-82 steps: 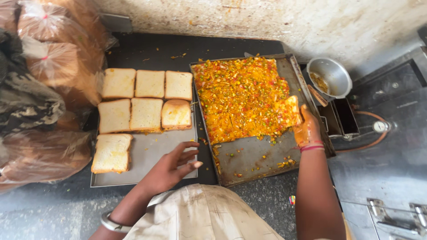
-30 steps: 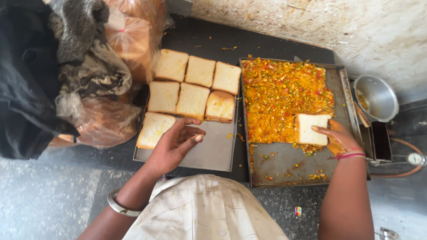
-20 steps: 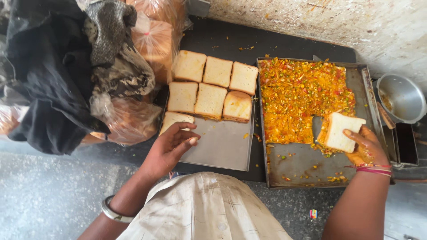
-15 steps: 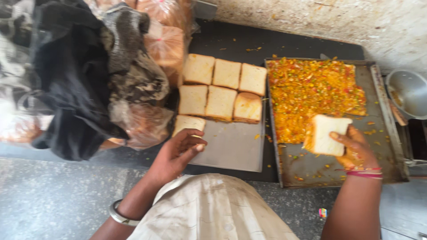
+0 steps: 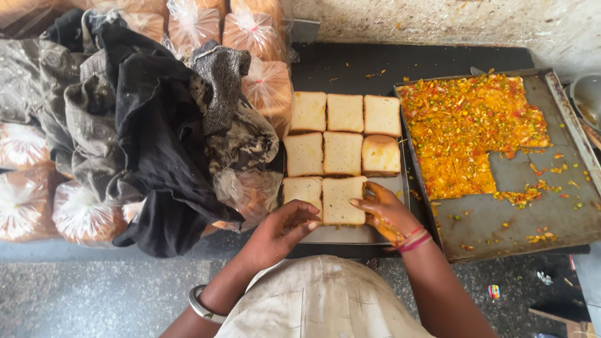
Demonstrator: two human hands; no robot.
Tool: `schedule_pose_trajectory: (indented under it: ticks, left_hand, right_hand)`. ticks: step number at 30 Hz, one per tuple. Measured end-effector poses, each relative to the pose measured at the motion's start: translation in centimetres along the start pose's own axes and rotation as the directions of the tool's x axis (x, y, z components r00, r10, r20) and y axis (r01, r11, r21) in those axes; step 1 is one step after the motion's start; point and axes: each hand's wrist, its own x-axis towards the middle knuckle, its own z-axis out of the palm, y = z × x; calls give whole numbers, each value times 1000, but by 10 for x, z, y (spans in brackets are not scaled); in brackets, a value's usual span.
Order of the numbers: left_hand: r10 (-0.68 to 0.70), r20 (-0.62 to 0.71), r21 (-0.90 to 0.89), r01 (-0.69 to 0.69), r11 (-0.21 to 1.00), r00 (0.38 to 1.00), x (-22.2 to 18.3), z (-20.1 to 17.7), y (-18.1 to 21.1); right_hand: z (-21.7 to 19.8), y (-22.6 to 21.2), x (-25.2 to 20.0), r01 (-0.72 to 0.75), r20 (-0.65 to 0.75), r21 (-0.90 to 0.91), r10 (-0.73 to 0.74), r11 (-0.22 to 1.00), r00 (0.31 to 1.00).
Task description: The person prepares sandwiches by spreading a vegetable mixture onto slices of bread on a tray and then stacking the bread into pairs.
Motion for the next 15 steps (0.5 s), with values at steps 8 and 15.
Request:
schedule_pose_trajectory:
  ticks: [8,15]
  left_hand:
    - [4,40,48,-6,999,999,6,-9,3]
    - [33,34,80,-35,996,999,30,12,14]
  right_hand:
    - [1,18,1,337,-16,-518,-403,786,915]
    - [-42,-12,-29,323,-49,-701,-495,636,867]
